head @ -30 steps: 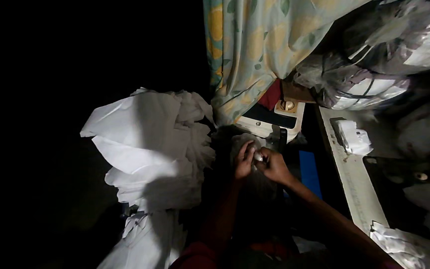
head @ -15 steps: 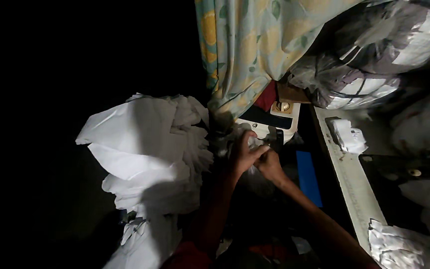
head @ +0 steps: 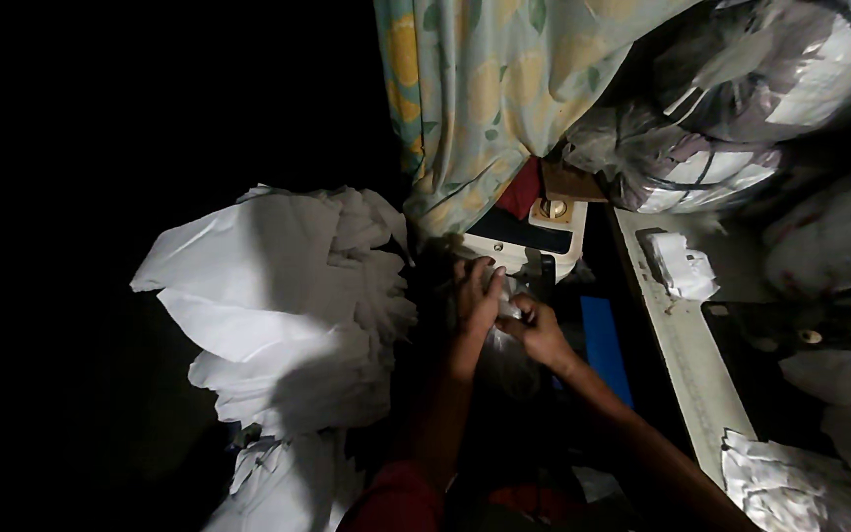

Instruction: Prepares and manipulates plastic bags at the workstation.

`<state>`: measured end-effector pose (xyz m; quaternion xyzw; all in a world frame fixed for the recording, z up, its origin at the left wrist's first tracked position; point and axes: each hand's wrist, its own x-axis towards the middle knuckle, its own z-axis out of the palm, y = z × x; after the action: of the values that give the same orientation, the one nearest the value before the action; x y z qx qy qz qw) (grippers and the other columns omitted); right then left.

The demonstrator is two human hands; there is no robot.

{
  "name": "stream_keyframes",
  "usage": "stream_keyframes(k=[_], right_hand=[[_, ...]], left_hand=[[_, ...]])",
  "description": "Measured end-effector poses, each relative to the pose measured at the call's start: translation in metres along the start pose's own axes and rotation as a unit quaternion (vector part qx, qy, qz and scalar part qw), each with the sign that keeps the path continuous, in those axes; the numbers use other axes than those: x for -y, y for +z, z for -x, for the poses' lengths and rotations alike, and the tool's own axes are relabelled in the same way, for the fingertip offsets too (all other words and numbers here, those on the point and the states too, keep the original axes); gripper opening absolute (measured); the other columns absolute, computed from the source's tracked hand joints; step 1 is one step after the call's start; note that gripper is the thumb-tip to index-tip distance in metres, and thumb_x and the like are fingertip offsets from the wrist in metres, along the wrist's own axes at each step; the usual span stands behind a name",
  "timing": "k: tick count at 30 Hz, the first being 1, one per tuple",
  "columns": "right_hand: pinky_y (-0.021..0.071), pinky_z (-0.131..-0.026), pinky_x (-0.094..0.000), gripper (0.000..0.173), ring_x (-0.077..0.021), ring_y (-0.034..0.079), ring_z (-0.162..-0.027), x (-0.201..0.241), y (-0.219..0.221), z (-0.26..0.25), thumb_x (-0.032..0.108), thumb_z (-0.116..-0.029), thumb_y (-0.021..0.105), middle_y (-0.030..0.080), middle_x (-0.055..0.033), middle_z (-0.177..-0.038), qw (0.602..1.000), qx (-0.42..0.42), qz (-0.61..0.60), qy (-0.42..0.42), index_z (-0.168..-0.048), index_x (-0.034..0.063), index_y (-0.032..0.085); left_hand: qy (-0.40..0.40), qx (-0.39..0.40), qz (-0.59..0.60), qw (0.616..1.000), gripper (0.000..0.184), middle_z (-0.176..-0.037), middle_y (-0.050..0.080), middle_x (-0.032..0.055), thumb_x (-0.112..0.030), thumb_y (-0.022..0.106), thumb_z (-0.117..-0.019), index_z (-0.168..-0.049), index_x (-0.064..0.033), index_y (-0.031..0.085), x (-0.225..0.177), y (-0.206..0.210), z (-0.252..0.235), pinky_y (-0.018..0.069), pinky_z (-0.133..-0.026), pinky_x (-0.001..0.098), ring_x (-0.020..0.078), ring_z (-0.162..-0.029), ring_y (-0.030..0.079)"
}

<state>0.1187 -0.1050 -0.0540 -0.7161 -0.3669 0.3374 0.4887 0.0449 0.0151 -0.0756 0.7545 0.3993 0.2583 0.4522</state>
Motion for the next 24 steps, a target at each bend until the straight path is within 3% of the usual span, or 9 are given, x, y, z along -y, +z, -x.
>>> stream_keyframes(k=[4,8,10,13,15,17,19,21,24], right_hand=[[0.0534,-0.075,-0.0299,0.019,-0.0137,0.061,-0.086,-0.004,-0.001,-0.006,0.015,-0.0861,0.072,0.064,-0.0109,-0.099,0.998,-0.037,0.035,-0.037,-0.095,-0.0019,0.070],[0.0544,-0.078,-0.0327,0.019,-0.0158,0.063,-0.087,-0.002,-0.001,-0.009,0.014,-0.0872,0.071,0.065,-0.0124,-0.102,0.998,-0.037,0.031,-0.030,-0.098,-0.0020,0.070],[0.0553,-0.080,-0.0340,0.020,-0.0167,0.064,-0.089,0.001,-0.002,-0.008,0.010,-0.0872,0.071,0.066,-0.0130,-0.105,1.000,-0.020,0.000,-0.013,-0.102,-0.0029,0.069],[0.0551,-0.074,-0.0322,0.020,-0.0138,0.062,-0.081,-0.003,-0.007,-0.008,0.005,-0.0863,0.070,0.066,-0.0100,-0.098,0.997,0.009,-0.070,0.026,-0.104,-0.0028,0.067],[0.0542,-0.070,-0.0286,0.016,-0.0099,0.061,-0.075,-0.009,-0.008,-0.009,0.004,-0.0838,0.068,0.065,-0.0047,-0.088,0.993,0.022,-0.110,0.028,-0.099,-0.0002,0.067],[0.0539,-0.069,-0.0271,0.013,-0.0081,0.061,-0.073,-0.012,-0.007,-0.010,0.003,-0.0823,0.068,0.064,-0.0024,-0.084,0.991,0.032,-0.127,0.027,-0.095,0.0013,0.067],[0.0534,-0.069,-0.0294,0.012,-0.0104,0.060,-0.073,-0.008,-0.005,-0.011,0.004,-0.0827,0.069,0.064,-0.0046,-0.085,0.995,0.034,-0.089,0.027,-0.094,0.0005,0.067],[0.0545,-0.077,-0.0382,0.022,-0.0200,0.063,-0.084,0.003,-0.007,-0.010,0.007,-0.0837,0.073,0.065,-0.0136,-0.097,0.999,0.044,0.022,0.020,-0.102,-0.0033,0.067],[0.0515,-0.102,-0.0489,0.053,-0.0369,0.063,-0.115,0.026,-0.008,-0.005,0.019,-0.0868,0.077,0.058,-0.0273,-0.131,0.973,0.100,0.207,0.018,-0.129,-0.0084,0.060]], left_hand=[[0.159,0.004,-0.099,0.982,0.032,-0.127,0.064,0.0212,-0.032,0.064,-0.0987,-0.114,-0.0051,0.074,0.001,-0.017,0.015,0.0469,-0.105,0.0542,0.0369,-0.121,0.060],[0.239,0.048,-0.148,0.958,0.043,-0.143,0.060,0.0133,-0.044,0.053,-0.1022,-0.123,-0.0105,0.071,0.019,-0.032,0.016,0.0301,-0.119,0.0585,0.0359,-0.140,0.049],[0.235,0.105,-0.103,0.961,0.049,-0.148,0.056,0.0147,-0.043,0.058,-0.0986,-0.131,-0.0067,0.066,0.030,-0.044,0.013,0.0218,-0.122,0.0605,0.0362,-0.146,0.041],[0.215,0.193,-0.070,0.955,0.047,-0.149,0.055,0.0118,-0.030,0.061,-0.0962,-0.139,-0.0100,0.063,0.041,-0.066,0.004,0.0283,-0.122,0.0532,0.0300,-0.143,0.044],[0.207,0.234,-0.115,0.943,0.060,-0.151,0.051,0.0167,-0.014,0.071,-0.0816,-0.141,-0.0089,0.060,0.040,-0.076,-0.003,0.0258,-0.122,0.0565,0.0356,-0.146,0.039],[0.212,0.234,-0.168,0.934,0.064,-0.150,0.050,0.0203,-0.011,0.081,-0.0754,-0.135,-0.0056,0.060,0.032,-0.075,-0.004,0.0229,-0.124,0.0573,0.0388,-0.147,0.038],[0.189,0.237,-0.187,0.935,0.053,-0.137,0.059,0.0226,-0.011,0.079,-0.0817,-0.130,0.0011,0.060,0.012,-0.071,0.002,0.0353,-0.118,0.0520,0.0382,-0.135,0.050],[0.134,0.278,-0.205,0.929,0.045,-0.122,0.066,0.0243,-0.008,0.071,-0.0883,-0.131,0.0022,0.059,-0.010,-0.069,0.002,0.0487,-0.104,0.0522,0.0380,-0.118,0.063],[0.060,0.353,-0.212,0.909,0.050,-0.124,0.064,0.0269,-0.005,0.070,-0.0910,-0.138,0.0004,0.053,-0.031,-0.074,-0.002,0.0500,-0.100,0.0586,0.0415,-0.116,0.064]])
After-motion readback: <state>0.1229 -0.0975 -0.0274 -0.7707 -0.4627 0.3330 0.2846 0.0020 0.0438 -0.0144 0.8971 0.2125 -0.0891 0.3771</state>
